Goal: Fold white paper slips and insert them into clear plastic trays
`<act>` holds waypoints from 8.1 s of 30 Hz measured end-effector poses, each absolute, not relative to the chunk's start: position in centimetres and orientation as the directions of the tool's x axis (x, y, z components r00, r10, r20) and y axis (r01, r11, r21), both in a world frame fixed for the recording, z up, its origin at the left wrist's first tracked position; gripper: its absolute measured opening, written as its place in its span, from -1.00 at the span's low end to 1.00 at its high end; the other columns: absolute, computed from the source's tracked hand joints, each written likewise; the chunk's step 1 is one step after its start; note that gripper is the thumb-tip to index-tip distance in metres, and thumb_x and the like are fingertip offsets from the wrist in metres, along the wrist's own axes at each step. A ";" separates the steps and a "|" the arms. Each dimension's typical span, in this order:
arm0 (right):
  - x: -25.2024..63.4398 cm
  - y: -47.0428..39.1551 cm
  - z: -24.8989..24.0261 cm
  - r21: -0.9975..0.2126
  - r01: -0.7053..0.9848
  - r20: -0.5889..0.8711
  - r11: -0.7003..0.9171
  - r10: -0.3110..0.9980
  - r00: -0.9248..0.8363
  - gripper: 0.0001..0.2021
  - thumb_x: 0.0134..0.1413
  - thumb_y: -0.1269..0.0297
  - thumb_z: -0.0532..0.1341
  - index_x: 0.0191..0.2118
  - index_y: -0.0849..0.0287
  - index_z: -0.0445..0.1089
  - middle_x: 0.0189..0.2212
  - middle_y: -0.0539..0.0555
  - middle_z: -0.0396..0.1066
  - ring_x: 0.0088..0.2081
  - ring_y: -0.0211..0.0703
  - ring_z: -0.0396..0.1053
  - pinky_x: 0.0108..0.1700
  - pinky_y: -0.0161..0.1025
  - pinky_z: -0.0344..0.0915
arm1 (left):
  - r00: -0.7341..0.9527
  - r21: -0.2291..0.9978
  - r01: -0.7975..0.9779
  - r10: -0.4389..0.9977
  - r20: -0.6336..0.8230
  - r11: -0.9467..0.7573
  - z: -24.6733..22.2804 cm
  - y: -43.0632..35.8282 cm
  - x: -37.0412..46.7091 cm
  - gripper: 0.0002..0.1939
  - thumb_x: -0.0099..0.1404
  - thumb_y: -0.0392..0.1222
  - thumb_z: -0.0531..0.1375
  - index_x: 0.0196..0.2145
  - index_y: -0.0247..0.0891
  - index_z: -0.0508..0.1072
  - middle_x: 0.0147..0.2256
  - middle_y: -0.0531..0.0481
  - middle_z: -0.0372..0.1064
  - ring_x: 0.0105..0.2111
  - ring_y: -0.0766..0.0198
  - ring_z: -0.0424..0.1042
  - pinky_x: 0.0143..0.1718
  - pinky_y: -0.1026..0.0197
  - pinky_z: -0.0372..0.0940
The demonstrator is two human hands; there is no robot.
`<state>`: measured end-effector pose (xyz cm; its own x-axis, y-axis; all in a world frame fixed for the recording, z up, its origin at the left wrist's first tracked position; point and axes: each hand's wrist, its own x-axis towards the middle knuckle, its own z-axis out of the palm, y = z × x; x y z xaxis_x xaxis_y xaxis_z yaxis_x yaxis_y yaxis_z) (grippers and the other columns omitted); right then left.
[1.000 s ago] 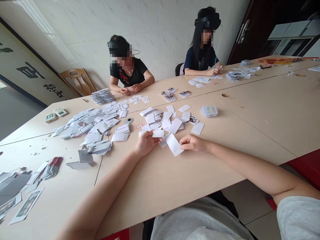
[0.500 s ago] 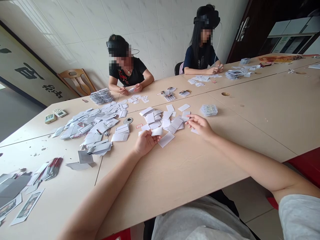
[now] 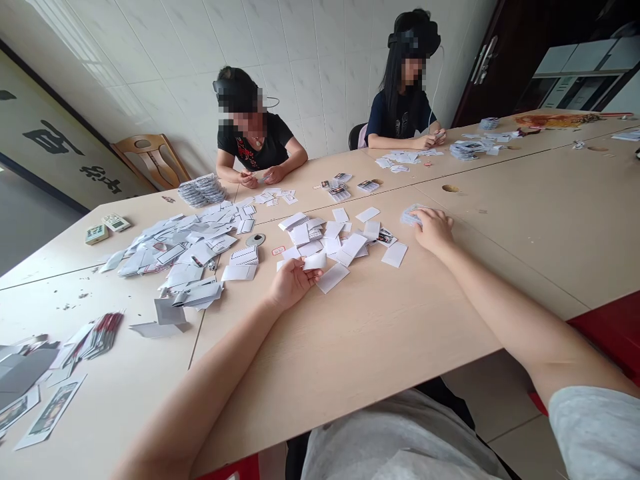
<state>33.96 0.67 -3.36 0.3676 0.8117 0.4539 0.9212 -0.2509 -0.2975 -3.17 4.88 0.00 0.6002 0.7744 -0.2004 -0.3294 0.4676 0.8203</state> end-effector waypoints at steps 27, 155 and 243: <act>31.3 -1.1 0.9 -0.950 -0.048 0.184 0.310 0.676 0.713 -0.82 -0.17 0.31 0.21 -0.34 0.18 0.29 -0.37 0.05 0.39 -0.44 -0.21 0.36 -0.56 -0.33 0.26 | 0.609 0.822 -0.327 0.769 -0.195 0.467 0.0 4.9 -3.2 -0.88 0.10 -0.28 0.07 -0.35 -0.32 0.30 -0.41 -0.11 0.40 -0.42 0.18 0.43 -0.32 0.18 0.27; 20.0 -6.2 0.1 -0.450 0.799 0.469 0.399 0.867 -0.169 -0.74 0.20 0.24 0.01 -0.47 0.18 0.25 -0.53 0.03 0.31 -0.53 -0.28 0.18 -0.48 -0.32 -0.03 | 0.617 0.612 0.551 0.771 0.160 -0.568 2.5 -2.2 -0.7 -0.68 0.26 -0.04 0.03 -0.56 -0.26 0.31 -0.54 0.06 0.37 -0.52 0.35 0.27 -0.36 0.25 0.16; 19.4 -6.1 -0.8 -0.892 0.407 0.168 0.197 0.980 -0.107 -0.73 0.14 0.11 0.08 -0.44 0.18 0.32 -0.55 0.03 0.41 -0.52 -0.22 0.32 -0.47 -0.30 0.19 | 0.370 0.911 0.410 0.919 -0.134 -0.032 2.0 -2.7 -0.2 -0.61 0.14 0.11 0.16 -0.55 -0.30 0.26 -0.63 0.13 0.12 -0.63 0.46 -0.01 -0.61 0.34 -0.09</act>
<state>19.45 -6.08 -0.80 -0.1068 0.9800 0.1678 0.4067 0.1971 -0.8920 -0.24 -2.69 1.96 0.3696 0.9195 -0.1340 0.4104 -0.0321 0.9113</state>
